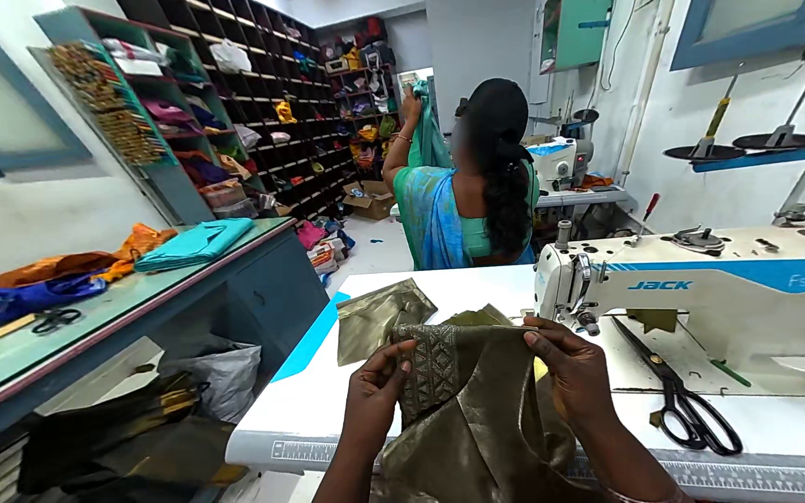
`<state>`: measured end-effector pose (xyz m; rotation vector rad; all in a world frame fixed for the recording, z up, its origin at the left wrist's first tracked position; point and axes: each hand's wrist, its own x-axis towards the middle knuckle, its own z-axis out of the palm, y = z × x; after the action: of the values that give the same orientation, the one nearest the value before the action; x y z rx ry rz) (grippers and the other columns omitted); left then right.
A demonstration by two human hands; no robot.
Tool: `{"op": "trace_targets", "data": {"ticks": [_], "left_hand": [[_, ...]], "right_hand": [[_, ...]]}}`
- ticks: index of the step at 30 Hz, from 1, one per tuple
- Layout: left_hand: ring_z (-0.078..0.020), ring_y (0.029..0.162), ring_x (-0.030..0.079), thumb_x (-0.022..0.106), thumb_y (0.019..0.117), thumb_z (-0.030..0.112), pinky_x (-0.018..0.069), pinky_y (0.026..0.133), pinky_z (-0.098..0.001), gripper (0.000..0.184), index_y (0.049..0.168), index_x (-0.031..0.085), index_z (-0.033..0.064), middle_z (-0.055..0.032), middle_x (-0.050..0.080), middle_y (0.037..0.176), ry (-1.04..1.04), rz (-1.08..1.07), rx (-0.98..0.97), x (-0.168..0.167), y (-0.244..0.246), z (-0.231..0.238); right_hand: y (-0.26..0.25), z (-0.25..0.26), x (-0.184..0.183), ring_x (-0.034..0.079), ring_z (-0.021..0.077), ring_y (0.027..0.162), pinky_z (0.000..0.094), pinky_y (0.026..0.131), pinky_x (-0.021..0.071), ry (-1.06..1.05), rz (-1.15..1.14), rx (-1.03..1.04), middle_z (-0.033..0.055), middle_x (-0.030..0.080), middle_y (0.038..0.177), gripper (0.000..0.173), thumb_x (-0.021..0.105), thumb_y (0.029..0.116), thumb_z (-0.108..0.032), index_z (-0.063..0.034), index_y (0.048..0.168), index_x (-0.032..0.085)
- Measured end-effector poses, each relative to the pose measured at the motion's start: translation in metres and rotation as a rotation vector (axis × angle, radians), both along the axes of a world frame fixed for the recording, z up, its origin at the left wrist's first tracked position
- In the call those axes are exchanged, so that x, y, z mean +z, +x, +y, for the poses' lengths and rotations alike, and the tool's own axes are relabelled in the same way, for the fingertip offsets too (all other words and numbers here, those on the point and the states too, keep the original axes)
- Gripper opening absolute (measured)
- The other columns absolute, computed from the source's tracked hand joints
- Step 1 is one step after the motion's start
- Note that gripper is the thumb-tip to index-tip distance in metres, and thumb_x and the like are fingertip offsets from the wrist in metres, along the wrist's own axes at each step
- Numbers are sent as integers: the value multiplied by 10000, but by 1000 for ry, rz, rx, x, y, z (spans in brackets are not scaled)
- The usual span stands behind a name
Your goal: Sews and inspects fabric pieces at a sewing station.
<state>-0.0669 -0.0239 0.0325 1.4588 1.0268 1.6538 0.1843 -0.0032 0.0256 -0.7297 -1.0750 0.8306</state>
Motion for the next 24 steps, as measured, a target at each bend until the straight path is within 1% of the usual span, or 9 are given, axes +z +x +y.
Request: {"op": "trace_targets", "data": {"ticks": [4, 7, 9, 11, 13, 16, 19, 21, 24], "left_hand": [[-57, 881, 696, 587, 935, -42, 582, 815, -207, 295, 1173, 734, 52, -4, 748, 1072, 31, 0, -8, 0, 1, -1], [-48, 846, 684, 566, 948, -43, 572, 781, -191, 325, 1211, 723, 64, -2, 742, 1112, 42, 29, -9, -1, 2, 0], [-44, 808, 672, 536, 959, -23, 565, 740, -186, 345, 1238, 711, 82, 5, 729, 1160, 37, 65, -3, -2, 2, 0], [-55, 841, 697, 513, 992, 14, 584, 753, -198, 341, 1272, 689, 97, 12, 712, 1223, 17, 105, -6, 0, 2, -2], [-73, 891, 706, 513, 1002, 43, 589, 781, -217, 349, 1311, 662, 105, 12, 689, 1282, -3, 133, -26, 1, 1, -5], [-109, 1038, 694, 603, 952, 41, 598, 861, -256, 457, 1400, 597, 129, -6, 613, 1390, -39, 180, -80, 4, 1, -7], [-150, 1196, 639, 608, 928, -16, 588, 933, -304, 582, 1479, 528, 154, -28, 519, 1499, -42, 232, -114, 5, 0, -9], [-136, 1203, 631, 601, 933, -4, 591, 902, -286, 591, 1492, 517, 166, -21, 500, 1521, -14, 286, -89, 8, -1, -11], [-85, 1129, 647, 594, 952, 56, 591, 838, -244, 570, 1500, 509, 191, -7, 489, 1515, 32, 356, -50, 16, -4, -14]], "right_hand": [[3, -1, 4, 709, 52, 858, 207, 771, 590, 14, -3, -28, 7, 772, 1045, 86, 731, 896, -28, -72, 926, 798], [3, 0, 4, 704, 61, 778, 218, 727, 592, -74, 46, -29, 13, 770, 916, 72, 741, 886, 1, -61, 901, 774], [1, 2, 4, 641, 53, 640, 215, 647, 572, -128, 84, -23, -13, 705, 765, 149, 734, 879, 37, -88, 836, 664], [2, 2, 4, 637, 58, 614, 224, 641, 576, -175, 77, 6, -23, 676, 731, 194, 702, 902, 59, -97, 882, 587], [6, 2, 3, 681, 53, 674, 226, 687, 591, -179, -15, 43, -19, 717, 804, 148, 650, 952, 35, -85, 1021, 598], [11, 0, 3, 667, 57, 741, 226, 726, 581, -166, -168, 38, -3, 716, 872, 144, 596, 986, 34, -47, 994, 714], [15, -1, 6, 699, 105, 930, 274, 856, 589, -179, -150, 132, 34, 730, 1098, 260, 496, 1023, 28, -45, 1064, 742], [17, -4, 9, 696, 118, 951, 287, 847, 596, -167, -102, 225, 32, 697, 1199, 303, 486, 991, 39, -66, 1150, 721], [18, -8, 11, 711, 123, 807, 278, 728, 624, -154, -109, 355, 19, 673, 1266, 495, 621, 865, 99, -141, 1295, 667]]}}
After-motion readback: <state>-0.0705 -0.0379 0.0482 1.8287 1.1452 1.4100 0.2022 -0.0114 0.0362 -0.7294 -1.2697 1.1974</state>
